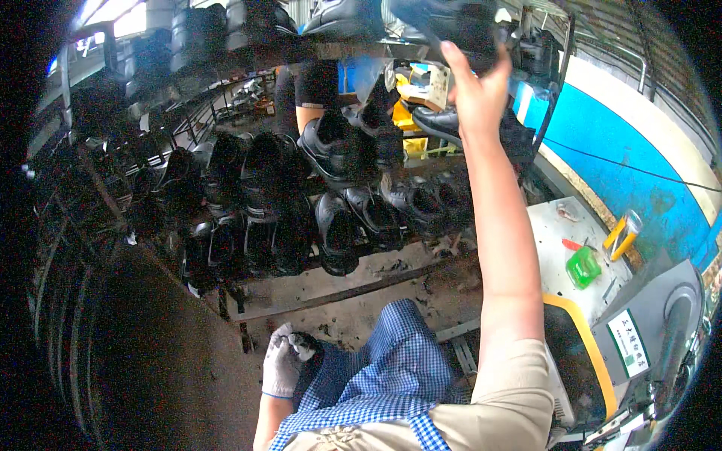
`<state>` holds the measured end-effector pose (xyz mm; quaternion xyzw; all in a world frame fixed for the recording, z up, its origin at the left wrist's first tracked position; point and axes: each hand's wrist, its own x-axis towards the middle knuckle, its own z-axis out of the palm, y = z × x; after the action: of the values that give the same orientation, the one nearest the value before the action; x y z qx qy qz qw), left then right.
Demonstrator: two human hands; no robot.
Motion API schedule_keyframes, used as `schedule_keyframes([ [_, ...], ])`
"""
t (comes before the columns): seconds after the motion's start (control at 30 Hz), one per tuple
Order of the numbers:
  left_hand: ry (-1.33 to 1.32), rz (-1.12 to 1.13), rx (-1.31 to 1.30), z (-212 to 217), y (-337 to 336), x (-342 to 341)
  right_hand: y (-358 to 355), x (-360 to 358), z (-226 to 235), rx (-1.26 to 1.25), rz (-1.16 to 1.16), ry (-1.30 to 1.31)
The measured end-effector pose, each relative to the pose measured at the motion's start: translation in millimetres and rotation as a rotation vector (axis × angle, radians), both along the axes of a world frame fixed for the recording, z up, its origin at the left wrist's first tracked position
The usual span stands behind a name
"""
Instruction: The person repeatedly picks up black shoes from a nearby rack and uses a small knife to trim excess material along the sole edges. After trimming each shoe, the person places it back on the rack and repeats the process with the next shoe.
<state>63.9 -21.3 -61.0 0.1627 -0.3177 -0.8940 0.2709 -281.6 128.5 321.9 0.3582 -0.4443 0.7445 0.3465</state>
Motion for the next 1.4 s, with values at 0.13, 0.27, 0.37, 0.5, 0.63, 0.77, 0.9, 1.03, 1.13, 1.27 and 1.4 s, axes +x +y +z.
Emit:
schedule_keyframes([
  [0.13,-0.094,0.007,-0.03,7,4,7,-27,-33,25,0.313,-0.066,-0.182],
  [0.27,-0.116,-0.01,-0.035,1,2,11,-41,-66,33,0.331,-0.225,-0.064],
  [0.37,-0.142,0.008,-0.021,1,3,12,-60,-66,31,0.332,-0.444,0.152],
  [0.5,-0.132,-0.016,0.005,4,3,15,-95,-7,37,0.616,-0.849,0.192],
  [0.63,-0.078,-0.012,0.063,10,9,12,-104,31,60,0.875,-0.718,-0.115],
  [0.77,-0.081,-0.045,0.068,4,11,7,-109,1,49,0.642,-0.604,-0.126],
  [0.9,-0.104,-0.034,0.079,8,13,10,-78,23,16,0.166,-0.189,-0.036],
  [1.03,-0.075,-0.025,0.098,-1,9,11,5,55,-46,-0.365,0.019,0.09],
  [1.13,0.071,-0.001,0.05,4,3,9,68,95,-104,-0.52,0.212,-0.038],
  [1.27,0.094,0.196,-0.387,34,3,4,69,140,-187,0.09,0.336,-0.445],
  [1.4,-0.183,-0.023,-0.903,73,10,-8,28,147,-288,0.814,0.445,-0.285],
])
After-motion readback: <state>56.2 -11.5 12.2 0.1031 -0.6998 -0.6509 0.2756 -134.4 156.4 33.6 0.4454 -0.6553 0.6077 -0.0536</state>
